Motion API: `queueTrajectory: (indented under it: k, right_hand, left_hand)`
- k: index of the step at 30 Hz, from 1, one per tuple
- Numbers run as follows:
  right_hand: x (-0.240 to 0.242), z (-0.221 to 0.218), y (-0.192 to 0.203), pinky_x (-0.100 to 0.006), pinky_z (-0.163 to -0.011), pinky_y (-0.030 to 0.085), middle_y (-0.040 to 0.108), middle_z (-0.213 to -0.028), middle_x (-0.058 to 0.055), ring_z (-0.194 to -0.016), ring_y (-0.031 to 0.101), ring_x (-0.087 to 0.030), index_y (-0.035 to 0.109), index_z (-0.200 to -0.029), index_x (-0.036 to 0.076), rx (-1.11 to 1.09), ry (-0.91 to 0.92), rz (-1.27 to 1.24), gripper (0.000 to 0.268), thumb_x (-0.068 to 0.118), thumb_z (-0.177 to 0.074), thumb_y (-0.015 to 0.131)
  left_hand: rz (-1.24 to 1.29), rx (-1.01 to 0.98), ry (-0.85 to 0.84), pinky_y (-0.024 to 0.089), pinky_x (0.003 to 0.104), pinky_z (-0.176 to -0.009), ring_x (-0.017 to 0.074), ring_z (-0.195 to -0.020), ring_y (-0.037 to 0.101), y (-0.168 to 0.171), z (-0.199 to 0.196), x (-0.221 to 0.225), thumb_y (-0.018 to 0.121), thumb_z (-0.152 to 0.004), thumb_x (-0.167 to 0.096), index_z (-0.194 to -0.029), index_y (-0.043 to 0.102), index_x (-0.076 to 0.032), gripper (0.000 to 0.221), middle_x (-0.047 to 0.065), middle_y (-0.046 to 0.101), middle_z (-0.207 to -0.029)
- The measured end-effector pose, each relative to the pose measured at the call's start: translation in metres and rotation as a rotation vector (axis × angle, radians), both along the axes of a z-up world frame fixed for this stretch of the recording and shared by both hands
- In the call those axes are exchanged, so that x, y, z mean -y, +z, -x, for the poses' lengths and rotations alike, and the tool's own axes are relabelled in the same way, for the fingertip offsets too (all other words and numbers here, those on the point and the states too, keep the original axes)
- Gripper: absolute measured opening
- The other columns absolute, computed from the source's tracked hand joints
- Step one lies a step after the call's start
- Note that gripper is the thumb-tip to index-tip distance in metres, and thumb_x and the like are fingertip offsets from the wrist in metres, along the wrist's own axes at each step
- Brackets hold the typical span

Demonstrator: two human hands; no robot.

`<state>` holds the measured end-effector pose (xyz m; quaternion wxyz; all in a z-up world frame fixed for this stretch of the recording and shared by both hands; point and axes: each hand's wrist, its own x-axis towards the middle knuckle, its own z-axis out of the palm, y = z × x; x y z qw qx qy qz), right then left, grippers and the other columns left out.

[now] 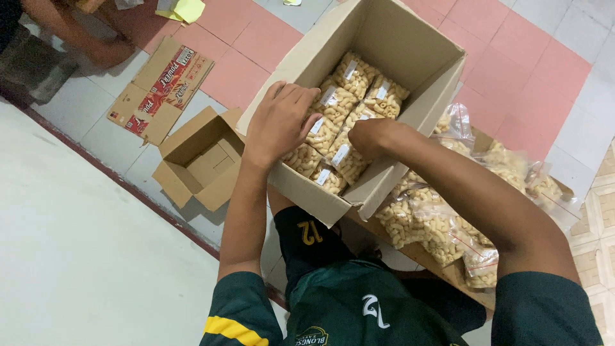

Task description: Packing small plastic bags of snacks into a cardboard box

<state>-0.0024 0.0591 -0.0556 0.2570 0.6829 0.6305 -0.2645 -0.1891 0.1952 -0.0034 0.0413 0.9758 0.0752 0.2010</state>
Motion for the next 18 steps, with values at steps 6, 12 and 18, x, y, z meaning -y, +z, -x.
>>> queueTrajectory:
  k: [6, 12, 18]
  right_hand:
    - [-0.011, 0.016, 0.012, -0.047, -0.078, 0.059, 0.073, -0.105, -0.019, -0.096, 0.072, -0.038, 0.073, -0.113, 0.011, -0.265, 0.076, -0.001, 0.036, 0.016, -0.078, 0.063]
    - [-0.006, 0.023, 0.043, -0.046, -0.084, 0.059, 0.068, -0.113, -0.022, -0.101, 0.069, -0.039, 0.064, -0.126, 0.008, -0.225, 0.123, 0.048, 0.055, 0.018, -0.073, 0.069]
    - [0.001, 0.028, 0.034, -0.045, -0.078, 0.060, 0.063, -0.118, -0.018, -0.100, 0.070, -0.037, 0.064, -0.126, 0.013, -0.129, 0.126, 0.001, 0.057, 0.030, -0.072, 0.071]
  left_hand:
    - [0.007, -0.016, -0.004, 0.031, 0.041, -0.111, 0.0223, -0.114, 0.061, 0.001, 0.000, 0.000, 0.060, -0.100, -0.032, -0.130, 0.058, -0.009, 0.038, 0.011, 0.067, -0.107]
    - [0.016, -0.015, -0.006, 0.031, 0.042, -0.111, 0.0217, -0.114, 0.061, 0.001, 0.000, 0.000, 0.059, -0.100, -0.033, -0.130, 0.057, -0.009, 0.039, 0.011, 0.066, -0.108]
    - [0.018, -0.012, -0.005, 0.031, 0.042, -0.111, 0.0221, -0.114, 0.061, 0.003, 0.001, 0.001, 0.058, -0.100, -0.032, -0.130, 0.058, -0.009, 0.038, 0.011, 0.066, -0.108]
